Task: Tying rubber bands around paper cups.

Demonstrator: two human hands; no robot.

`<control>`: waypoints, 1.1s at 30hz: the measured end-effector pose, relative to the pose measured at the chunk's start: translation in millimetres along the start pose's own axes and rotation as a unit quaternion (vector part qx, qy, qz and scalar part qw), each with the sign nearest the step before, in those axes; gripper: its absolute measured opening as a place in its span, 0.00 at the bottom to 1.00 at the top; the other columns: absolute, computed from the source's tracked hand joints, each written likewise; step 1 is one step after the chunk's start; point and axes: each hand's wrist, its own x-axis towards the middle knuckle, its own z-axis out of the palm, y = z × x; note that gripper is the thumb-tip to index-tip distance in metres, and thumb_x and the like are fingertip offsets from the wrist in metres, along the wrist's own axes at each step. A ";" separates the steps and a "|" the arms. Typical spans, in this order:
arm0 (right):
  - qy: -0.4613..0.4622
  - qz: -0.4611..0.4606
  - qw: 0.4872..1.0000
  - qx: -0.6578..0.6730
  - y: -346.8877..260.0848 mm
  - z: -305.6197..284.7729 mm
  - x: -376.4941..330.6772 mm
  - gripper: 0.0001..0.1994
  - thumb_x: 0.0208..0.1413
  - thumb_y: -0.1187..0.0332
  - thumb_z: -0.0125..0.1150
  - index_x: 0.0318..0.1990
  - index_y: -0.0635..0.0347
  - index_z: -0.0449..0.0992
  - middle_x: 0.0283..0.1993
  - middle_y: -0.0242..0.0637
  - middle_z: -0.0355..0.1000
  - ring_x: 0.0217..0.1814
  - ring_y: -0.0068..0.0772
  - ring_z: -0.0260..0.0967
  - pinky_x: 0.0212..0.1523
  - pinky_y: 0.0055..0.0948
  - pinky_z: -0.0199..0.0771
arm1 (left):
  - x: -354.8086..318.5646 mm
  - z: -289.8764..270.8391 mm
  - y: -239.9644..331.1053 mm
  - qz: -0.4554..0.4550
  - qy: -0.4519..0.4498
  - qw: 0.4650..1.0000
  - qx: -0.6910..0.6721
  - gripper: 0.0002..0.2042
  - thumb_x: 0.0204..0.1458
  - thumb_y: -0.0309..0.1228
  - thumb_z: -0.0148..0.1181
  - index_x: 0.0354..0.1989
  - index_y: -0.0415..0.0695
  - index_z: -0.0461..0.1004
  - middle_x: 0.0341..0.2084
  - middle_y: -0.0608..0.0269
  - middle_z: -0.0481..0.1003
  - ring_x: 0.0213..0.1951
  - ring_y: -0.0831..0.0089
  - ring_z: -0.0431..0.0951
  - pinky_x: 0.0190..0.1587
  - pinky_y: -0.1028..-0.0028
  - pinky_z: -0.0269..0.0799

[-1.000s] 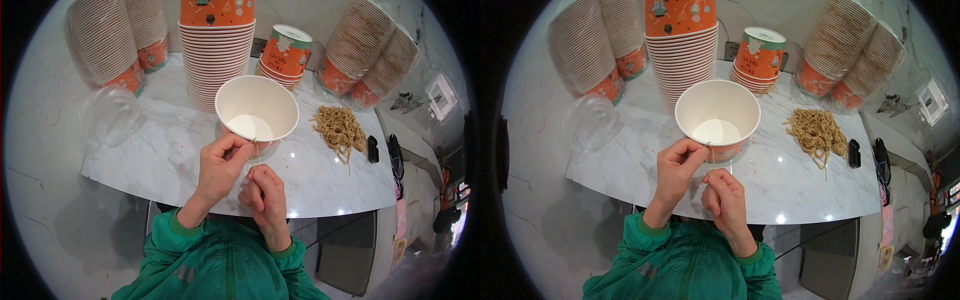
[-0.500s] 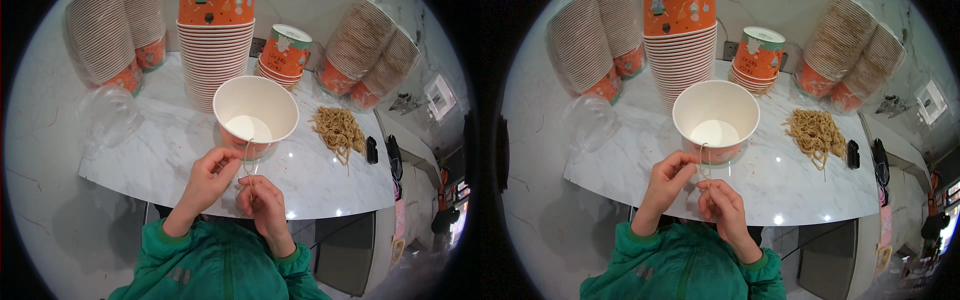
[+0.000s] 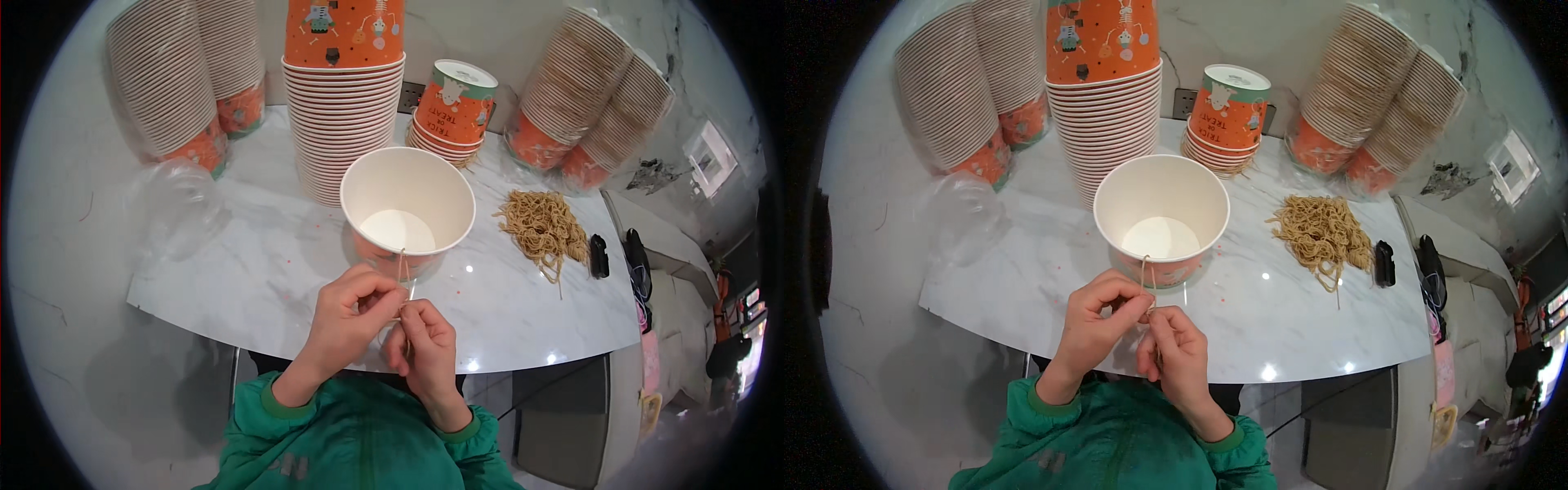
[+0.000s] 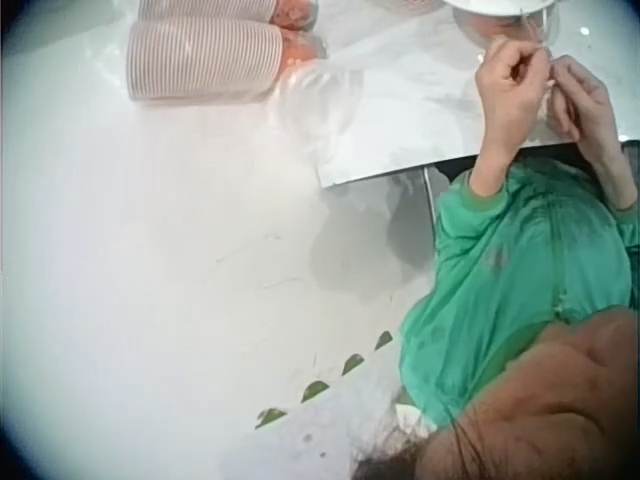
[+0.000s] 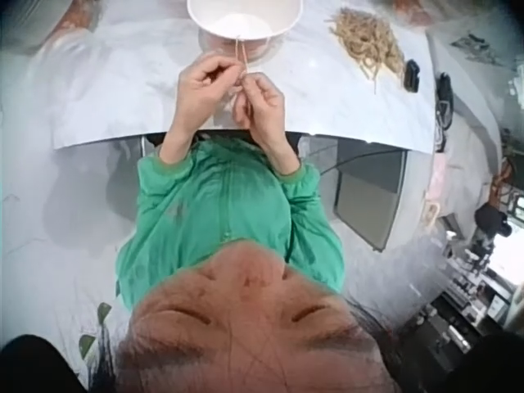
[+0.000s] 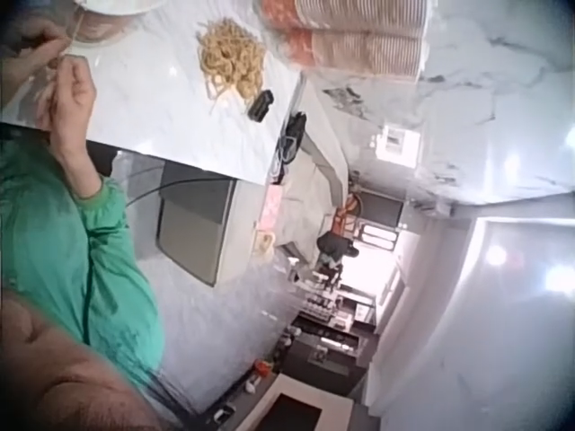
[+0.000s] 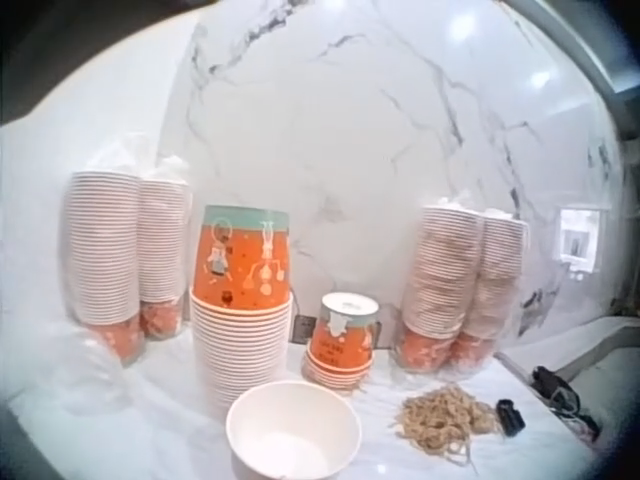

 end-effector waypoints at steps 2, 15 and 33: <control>0.028 0.002 0.999 -0.046 -0.9 5.5 -2.4 0.12 0.75 0.66 0.46 0.44 0.64 0.73 0.19 0.37 0.72 0.13 0.19 0.57 0.16 0.18 0.55 | 0.3 1.7 0.1 -0.004 0.010 1.000 -0.010 0.02 0.56 0.20 0.65 0.36 0.34 0.81 0.32 0.64 0.76 0.33 0.79 0.79 0.34 0.78 0.72; 0.062 -0.097 0.987 -0.116 5.9 2.9 -9.5 0.10 0.74 0.68 0.50 0.47 0.67 0.75 0.24 0.33 0.74 0.19 0.14 0.61 0.20 0.16 0.60 | 2.5 11.3 -12.9 -0.047 0.013 0.993 -0.111 0.04 0.58 0.22 0.64 0.36 0.33 0.81 0.34 0.65 0.79 0.37 0.79 0.78 0.39 0.78 0.73; 0.040 -0.114 0.992 -0.026 12.6 -2.5 -33.1 0.08 0.73 0.70 0.52 0.45 0.67 0.75 0.24 0.27 0.66 0.23 0.14 0.57 0.23 0.18 0.53 | -19.9 3.4 -7.7 -0.186 -0.131 0.924 -0.309 0.03 0.55 0.18 0.63 0.36 0.34 0.79 0.39 0.64 0.77 0.41 0.77 0.77 0.46 0.76 0.73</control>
